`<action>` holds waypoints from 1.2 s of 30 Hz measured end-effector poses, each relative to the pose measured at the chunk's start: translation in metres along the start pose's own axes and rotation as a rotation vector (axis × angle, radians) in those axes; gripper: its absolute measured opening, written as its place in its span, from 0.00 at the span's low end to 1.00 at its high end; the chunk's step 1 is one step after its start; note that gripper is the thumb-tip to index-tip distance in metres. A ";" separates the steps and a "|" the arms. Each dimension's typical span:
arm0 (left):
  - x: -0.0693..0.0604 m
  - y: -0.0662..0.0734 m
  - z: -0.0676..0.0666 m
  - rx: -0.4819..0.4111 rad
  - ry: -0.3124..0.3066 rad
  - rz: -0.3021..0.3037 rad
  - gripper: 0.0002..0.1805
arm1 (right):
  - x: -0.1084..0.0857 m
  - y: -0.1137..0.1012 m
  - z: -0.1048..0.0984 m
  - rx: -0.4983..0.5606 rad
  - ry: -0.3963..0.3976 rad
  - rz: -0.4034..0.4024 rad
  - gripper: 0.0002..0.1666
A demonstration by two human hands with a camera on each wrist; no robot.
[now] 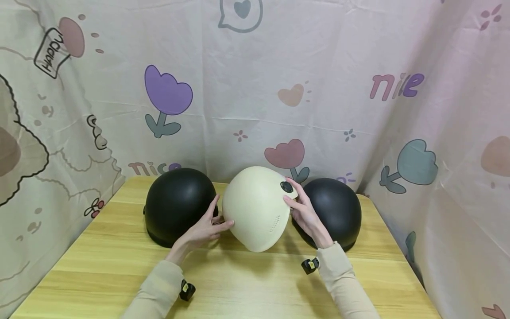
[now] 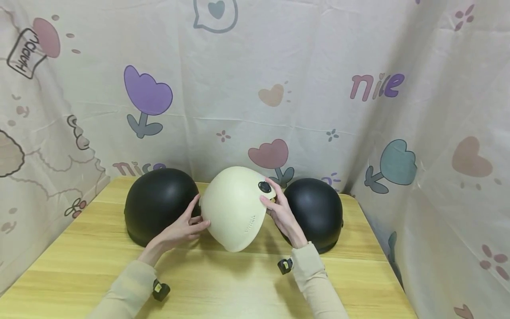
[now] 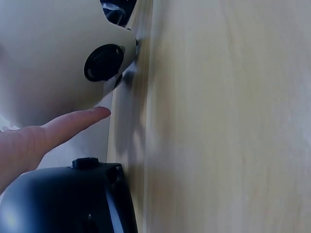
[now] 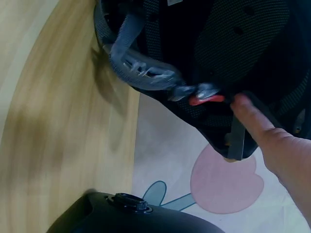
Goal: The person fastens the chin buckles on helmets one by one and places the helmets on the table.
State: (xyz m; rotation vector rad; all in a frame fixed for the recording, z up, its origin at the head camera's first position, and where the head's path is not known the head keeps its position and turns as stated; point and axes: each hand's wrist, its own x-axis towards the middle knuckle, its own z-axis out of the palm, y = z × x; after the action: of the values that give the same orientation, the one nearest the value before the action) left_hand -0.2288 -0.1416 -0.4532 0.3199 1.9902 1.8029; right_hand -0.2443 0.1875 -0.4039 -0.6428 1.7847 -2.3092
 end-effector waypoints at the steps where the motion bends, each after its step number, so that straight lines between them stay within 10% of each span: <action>1: 0.000 0.000 0.001 -0.007 -0.003 0.003 0.60 | 0.000 0.000 0.000 0.003 0.001 0.001 0.41; 21: 0.000 0.005 0.009 0.013 0.062 0.076 0.59 | -0.004 0.003 0.002 -0.277 0.134 0.108 0.40; 36: -0.001 0.001 0.009 0.015 0.082 0.089 0.56 | -0.007 0.018 -0.001 -0.199 0.164 0.099 0.47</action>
State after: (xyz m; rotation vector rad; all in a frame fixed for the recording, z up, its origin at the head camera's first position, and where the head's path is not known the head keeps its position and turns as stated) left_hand -0.2243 -0.1336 -0.4527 0.3491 2.0770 1.8844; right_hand -0.2410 0.1859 -0.4229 -0.3894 2.0880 -2.1943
